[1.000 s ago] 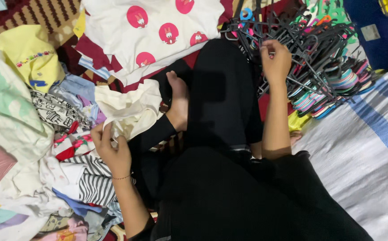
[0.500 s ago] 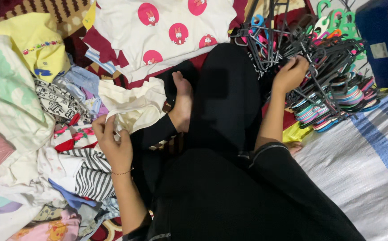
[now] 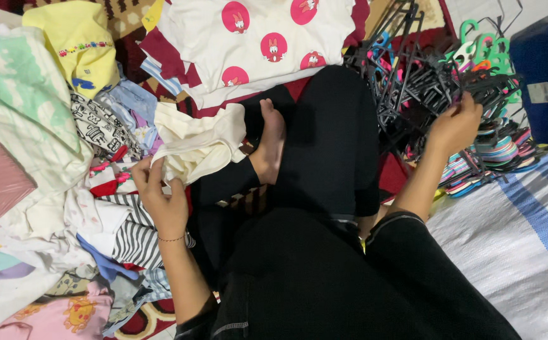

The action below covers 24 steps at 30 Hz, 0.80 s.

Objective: The person picks up clothing items from a pile on the floor, unfolds them, and slides them onto plastic hangers.

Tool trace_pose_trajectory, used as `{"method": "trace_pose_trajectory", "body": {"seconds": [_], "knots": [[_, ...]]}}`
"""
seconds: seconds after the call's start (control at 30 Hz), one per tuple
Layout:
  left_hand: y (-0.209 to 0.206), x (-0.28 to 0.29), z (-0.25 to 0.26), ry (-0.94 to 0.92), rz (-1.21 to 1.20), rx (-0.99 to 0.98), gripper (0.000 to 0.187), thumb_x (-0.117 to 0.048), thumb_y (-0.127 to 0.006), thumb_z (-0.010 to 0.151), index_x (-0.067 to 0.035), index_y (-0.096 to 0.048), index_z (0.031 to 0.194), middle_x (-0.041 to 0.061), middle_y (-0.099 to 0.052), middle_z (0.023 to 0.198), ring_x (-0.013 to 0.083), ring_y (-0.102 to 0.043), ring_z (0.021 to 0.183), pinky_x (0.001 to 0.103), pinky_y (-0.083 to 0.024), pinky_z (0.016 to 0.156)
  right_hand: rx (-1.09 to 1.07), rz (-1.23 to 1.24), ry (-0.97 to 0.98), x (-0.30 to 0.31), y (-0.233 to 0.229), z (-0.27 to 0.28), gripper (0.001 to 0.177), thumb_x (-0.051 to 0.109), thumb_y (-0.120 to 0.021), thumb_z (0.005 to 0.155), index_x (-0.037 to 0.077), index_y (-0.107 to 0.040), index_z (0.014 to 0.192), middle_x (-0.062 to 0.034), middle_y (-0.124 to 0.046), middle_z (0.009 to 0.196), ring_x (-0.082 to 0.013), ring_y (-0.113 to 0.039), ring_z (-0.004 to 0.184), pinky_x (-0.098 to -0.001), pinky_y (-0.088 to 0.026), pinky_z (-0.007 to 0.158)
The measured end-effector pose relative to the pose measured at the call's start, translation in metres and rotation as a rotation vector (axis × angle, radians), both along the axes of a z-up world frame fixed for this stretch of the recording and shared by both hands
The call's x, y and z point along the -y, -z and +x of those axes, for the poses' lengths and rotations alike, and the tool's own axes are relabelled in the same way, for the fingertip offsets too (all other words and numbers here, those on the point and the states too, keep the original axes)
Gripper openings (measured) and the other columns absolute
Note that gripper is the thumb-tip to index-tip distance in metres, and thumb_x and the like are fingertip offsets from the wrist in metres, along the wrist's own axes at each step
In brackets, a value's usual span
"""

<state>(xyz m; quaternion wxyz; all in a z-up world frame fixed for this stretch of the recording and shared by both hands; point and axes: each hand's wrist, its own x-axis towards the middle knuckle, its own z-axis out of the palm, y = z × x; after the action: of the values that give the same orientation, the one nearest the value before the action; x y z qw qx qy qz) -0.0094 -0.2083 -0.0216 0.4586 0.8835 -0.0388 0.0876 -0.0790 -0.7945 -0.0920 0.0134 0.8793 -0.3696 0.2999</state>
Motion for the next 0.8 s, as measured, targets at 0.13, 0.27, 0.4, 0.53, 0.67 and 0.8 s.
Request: {"method": "trace_pose_trajectory", "body": {"seconds": [0.13, 0.27, 0.4, 0.53, 0.67, 0.8], "knots": [[-0.004, -0.003, -0.002, 0.012, -0.02, -0.004, 0.04, 0.008, -0.045, 0.081, 0.006, -0.059, 0.119, 0.018, -0.04, 0.116, 0.0328, -0.047, 0.112, 0.04, -0.042, 0.098, -0.152, -0.063, 0.225, 0.01, -0.017, -0.014, 0.027, 0.014, -0.061, 0.083, 0.023, -0.073, 0.105, -0.008, -0.064, 0.094, -0.0388, -0.067, 0.075, -0.0554, -0.048, 0.047], [-0.003, -0.004, -0.001, 0.013, -0.039, 0.019, 0.038, 0.009, -0.046, 0.082, 0.008, -0.06, 0.116, 0.019, -0.04, 0.118, 0.0338, -0.047, 0.114, 0.041, -0.042, 0.101, 0.227, -0.027, -0.069, -0.017, -0.049, -0.006, 0.017, 0.008, -0.048, 0.087, 0.006, -0.054, 0.104, -0.0151, -0.068, 0.099, -0.0398, -0.061, 0.087, -0.0439, -0.044, 0.07], [-0.003, 0.001, -0.002, -0.023, -0.006, 0.008, 0.036, 0.006, -0.047, 0.08, 0.007, -0.062, 0.112, 0.019, -0.042, 0.114, 0.0332, -0.047, 0.109, 0.04, -0.039, 0.101, 0.289, 0.049, -0.268, -0.063, -0.05, 0.025, 0.034, 0.032, -0.058, 0.104, 0.002, -0.052, 0.089, -0.0179, -0.064, 0.078, -0.0362, -0.058, 0.068, -0.0415, -0.041, 0.06], [-0.017, 0.009, -0.003, -0.041, 0.028, -0.058, 0.035, 0.006, -0.048, 0.08, 0.0, -0.064, 0.11, 0.014, -0.041, 0.117, 0.0265, -0.049, 0.102, 0.032, -0.043, 0.07, 0.457, 0.479, -0.711, -0.13, -0.046, 0.066, 0.02, 0.012, -0.053, 0.106, -0.002, -0.059, 0.094, -0.0127, -0.063, 0.09, -0.022, -0.057, 0.082, -0.0358, -0.046, 0.075], [-0.026, 0.008, -0.005, -0.142, 0.114, -0.082, 0.037, 0.003, -0.051, 0.077, -0.008, -0.065, 0.109, 0.011, -0.039, 0.121, 0.0238, -0.052, 0.099, 0.032, -0.044, 0.055, 0.208, 1.034, -1.055, -0.214, -0.072, 0.075, 0.026, 0.022, -0.057, 0.108, -0.004, -0.059, 0.107, -0.0163, -0.062, 0.103, -0.0255, -0.065, 0.097, -0.0311, -0.049, 0.085], [-0.029, 0.004, -0.01, -0.236, 0.217, -0.034, 0.038, 0.008, -0.057, 0.071, -0.004, -0.068, 0.105, 0.011, -0.044, 0.123, 0.0346, -0.052, 0.1, 0.044, -0.052, 0.075, -0.008, 0.924, -1.355, -0.281, -0.112, 0.083, 0.012, 0.007, -0.063, 0.1, 0.0, -0.072, 0.098, -0.0168, -0.071, 0.09, -0.0381, -0.068, 0.087, -0.0404, -0.051, 0.077]]}}
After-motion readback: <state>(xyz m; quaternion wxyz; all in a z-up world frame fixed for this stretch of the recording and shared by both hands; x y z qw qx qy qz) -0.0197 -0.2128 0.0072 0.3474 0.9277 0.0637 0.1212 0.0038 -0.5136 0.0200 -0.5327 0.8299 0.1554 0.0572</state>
